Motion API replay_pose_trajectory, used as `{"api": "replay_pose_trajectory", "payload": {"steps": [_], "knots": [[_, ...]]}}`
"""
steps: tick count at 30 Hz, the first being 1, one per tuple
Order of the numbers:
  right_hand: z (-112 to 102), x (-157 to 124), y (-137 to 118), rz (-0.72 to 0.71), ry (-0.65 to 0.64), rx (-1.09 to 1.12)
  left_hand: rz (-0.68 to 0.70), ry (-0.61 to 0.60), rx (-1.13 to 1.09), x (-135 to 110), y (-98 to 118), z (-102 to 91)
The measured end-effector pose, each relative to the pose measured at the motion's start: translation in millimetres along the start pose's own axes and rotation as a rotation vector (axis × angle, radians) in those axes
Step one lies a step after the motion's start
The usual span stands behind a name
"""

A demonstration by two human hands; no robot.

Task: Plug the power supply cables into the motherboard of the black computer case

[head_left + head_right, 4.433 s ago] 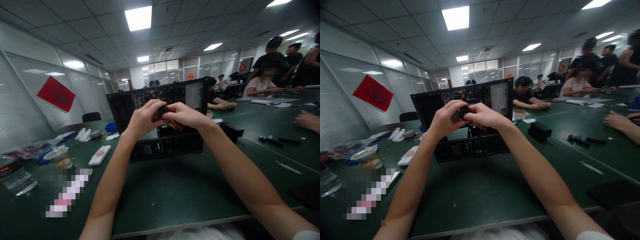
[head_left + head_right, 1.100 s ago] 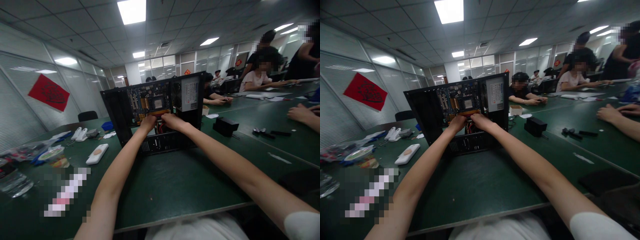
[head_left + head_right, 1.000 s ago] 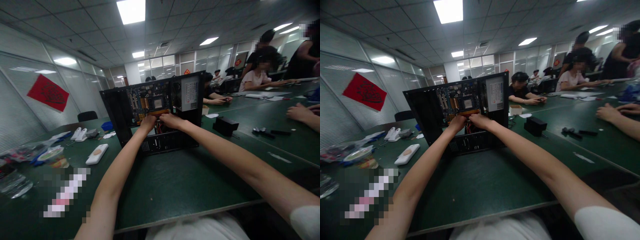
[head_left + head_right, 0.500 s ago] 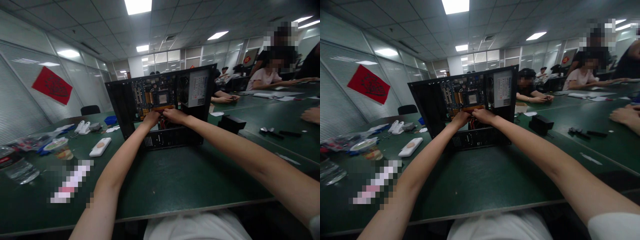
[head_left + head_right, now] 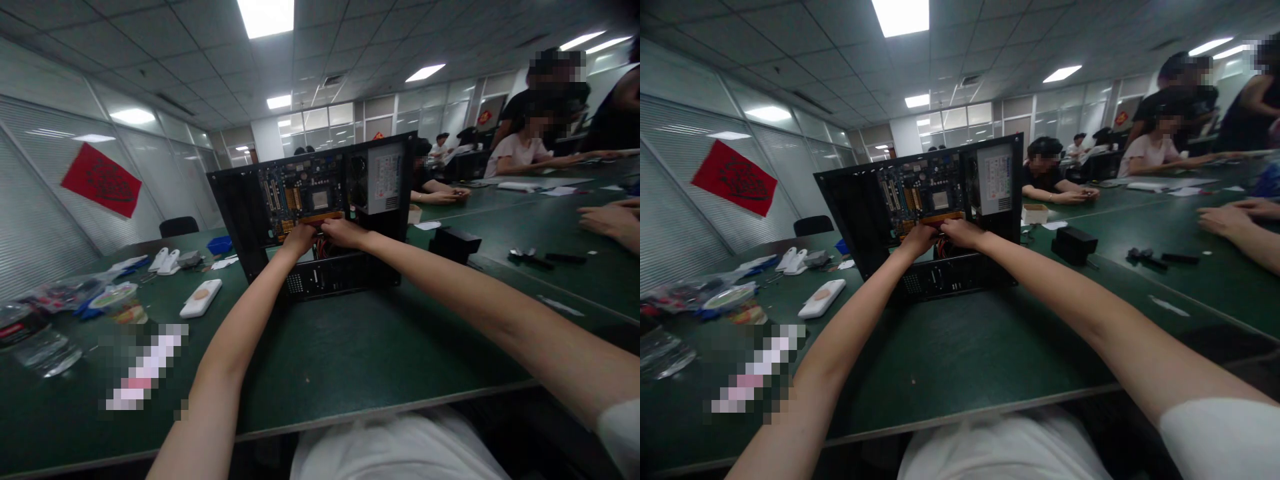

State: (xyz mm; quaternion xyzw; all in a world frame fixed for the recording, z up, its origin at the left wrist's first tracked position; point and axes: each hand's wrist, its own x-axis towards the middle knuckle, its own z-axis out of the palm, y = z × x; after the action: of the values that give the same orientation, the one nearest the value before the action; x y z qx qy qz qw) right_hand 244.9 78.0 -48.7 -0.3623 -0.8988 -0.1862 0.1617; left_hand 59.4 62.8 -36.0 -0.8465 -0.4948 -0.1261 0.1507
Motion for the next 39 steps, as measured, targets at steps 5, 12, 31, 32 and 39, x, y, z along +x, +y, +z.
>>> {"api": "replay_pose_trajectory", "payload": {"steps": [5, 12, 31, 32, 39], "knots": [[2.4, 3.8, 0.8, 0.023, 0.004, 0.013, 0.0, 0.017, -0.036, -0.6, -1.4, 0.7], [1.2, 4.5, -0.9, 0.085, 0.01, 0.043, 0.011, 0.063, -0.149, 5.1, -9.6, 10.7], [-4.4, -6.9, 2.0, 0.249, -0.056, 0.111, -0.09, 0.03, -0.236, 8.5, -3.5, 8.9], [-3.3, -6.4, 2.5, 0.253, -0.057, 0.111, -0.095, 0.034, -0.236, 8.9, -3.0, 9.2], [-3.5, -4.3, 1.8, 0.262, -0.056, 0.1, -0.093, 0.055, -0.265, 12.4, -5.5, 13.4]]}}
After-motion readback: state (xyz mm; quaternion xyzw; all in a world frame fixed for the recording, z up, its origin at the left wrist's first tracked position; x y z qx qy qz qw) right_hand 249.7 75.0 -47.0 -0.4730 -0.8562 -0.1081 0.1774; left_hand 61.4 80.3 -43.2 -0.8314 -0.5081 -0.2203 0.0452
